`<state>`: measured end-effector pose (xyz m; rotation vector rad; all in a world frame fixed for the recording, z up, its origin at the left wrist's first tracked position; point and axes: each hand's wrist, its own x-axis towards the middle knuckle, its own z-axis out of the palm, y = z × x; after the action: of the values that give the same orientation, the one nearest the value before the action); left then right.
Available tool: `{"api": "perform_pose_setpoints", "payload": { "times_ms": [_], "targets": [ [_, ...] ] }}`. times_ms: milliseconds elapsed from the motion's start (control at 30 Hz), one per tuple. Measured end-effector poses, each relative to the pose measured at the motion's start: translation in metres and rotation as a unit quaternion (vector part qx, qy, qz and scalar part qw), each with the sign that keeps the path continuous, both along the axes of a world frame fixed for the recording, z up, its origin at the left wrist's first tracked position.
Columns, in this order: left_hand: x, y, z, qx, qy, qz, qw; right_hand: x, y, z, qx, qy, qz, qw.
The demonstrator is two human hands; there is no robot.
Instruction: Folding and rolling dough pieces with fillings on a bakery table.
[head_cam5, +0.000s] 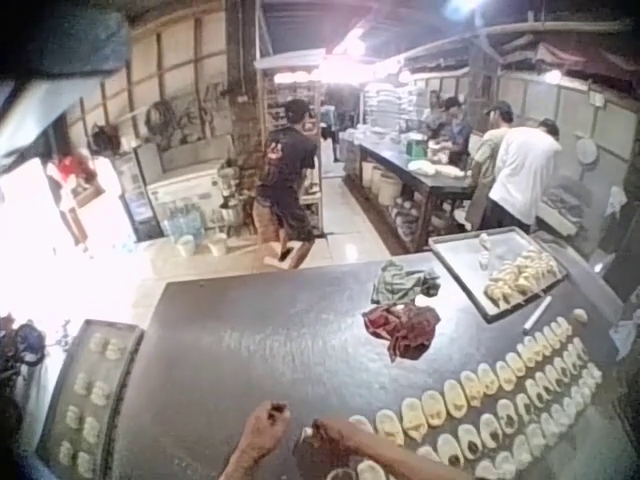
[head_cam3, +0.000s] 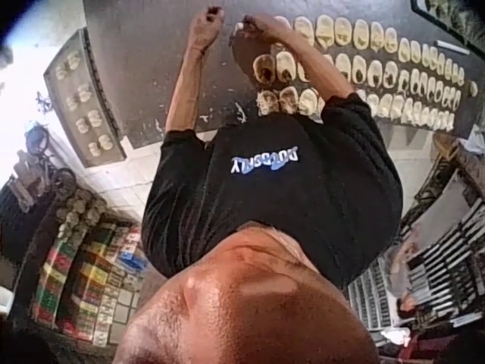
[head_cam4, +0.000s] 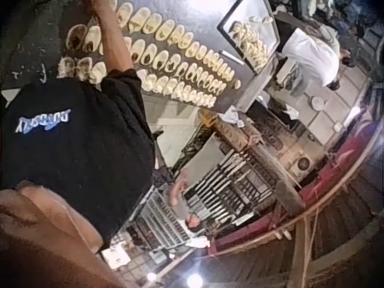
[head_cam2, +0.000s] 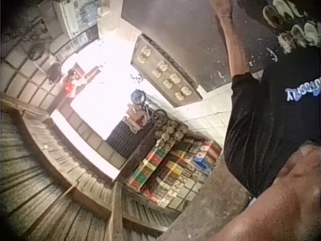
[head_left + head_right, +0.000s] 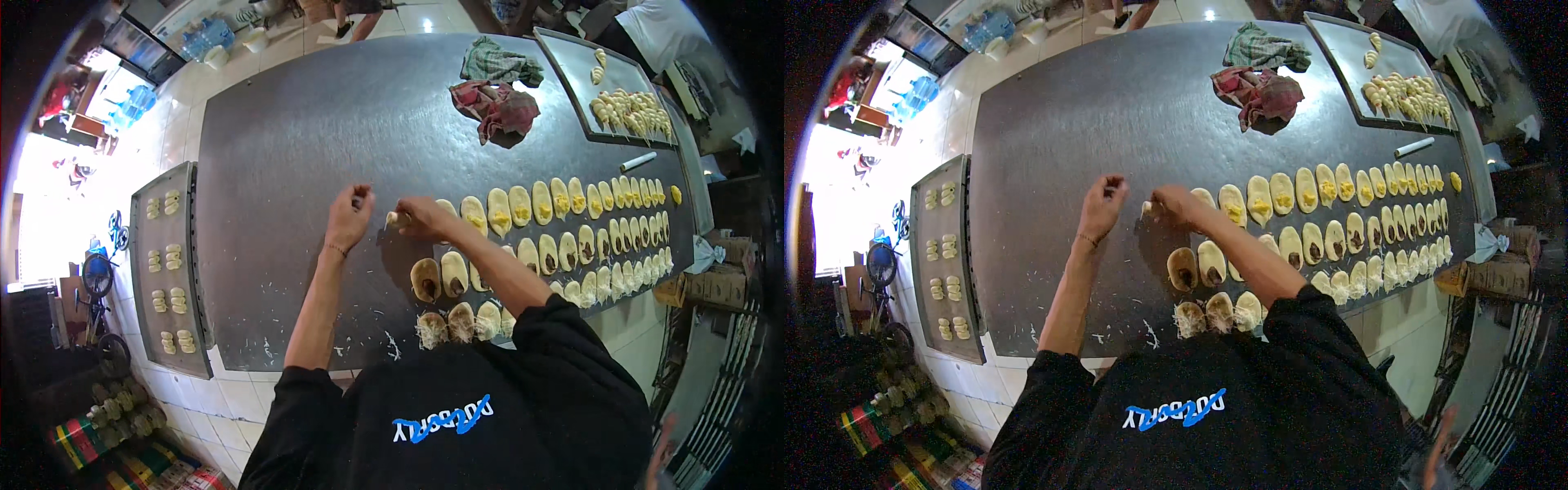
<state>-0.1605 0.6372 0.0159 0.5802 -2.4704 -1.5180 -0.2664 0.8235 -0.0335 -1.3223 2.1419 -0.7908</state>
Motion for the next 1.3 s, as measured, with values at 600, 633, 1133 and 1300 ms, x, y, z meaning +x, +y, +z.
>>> {"api": "perform_pose_setpoints", "payload": {
  "times_ms": [600, 633, 1133, 1300],
  "targets": [
    [0.044, 0.063, -0.034, 0.028, -0.08, 0.007, 0.996, 0.072, 0.026, -0.001, -0.119, -0.013, -0.249, 0.961],
    [0.035, 0.062, -0.03, 0.085, -0.093, 0.023, 0.992, 0.069, 0.023, -0.005, -0.165, -0.001, -0.26, 0.951],
    [0.065, 0.086, -0.04, -0.25, -0.168, -0.015, 0.953, 0.076, 0.076, 0.032, 0.03, 0.177, -0.345, 0.921],
    [0.032, 0.077, -0.033, -0.22, -0.228, 0.051, 0.947, 0.054, 0.04, 0.03, 0.023, 0.201, -0.358, 0.912]
  ]
}}
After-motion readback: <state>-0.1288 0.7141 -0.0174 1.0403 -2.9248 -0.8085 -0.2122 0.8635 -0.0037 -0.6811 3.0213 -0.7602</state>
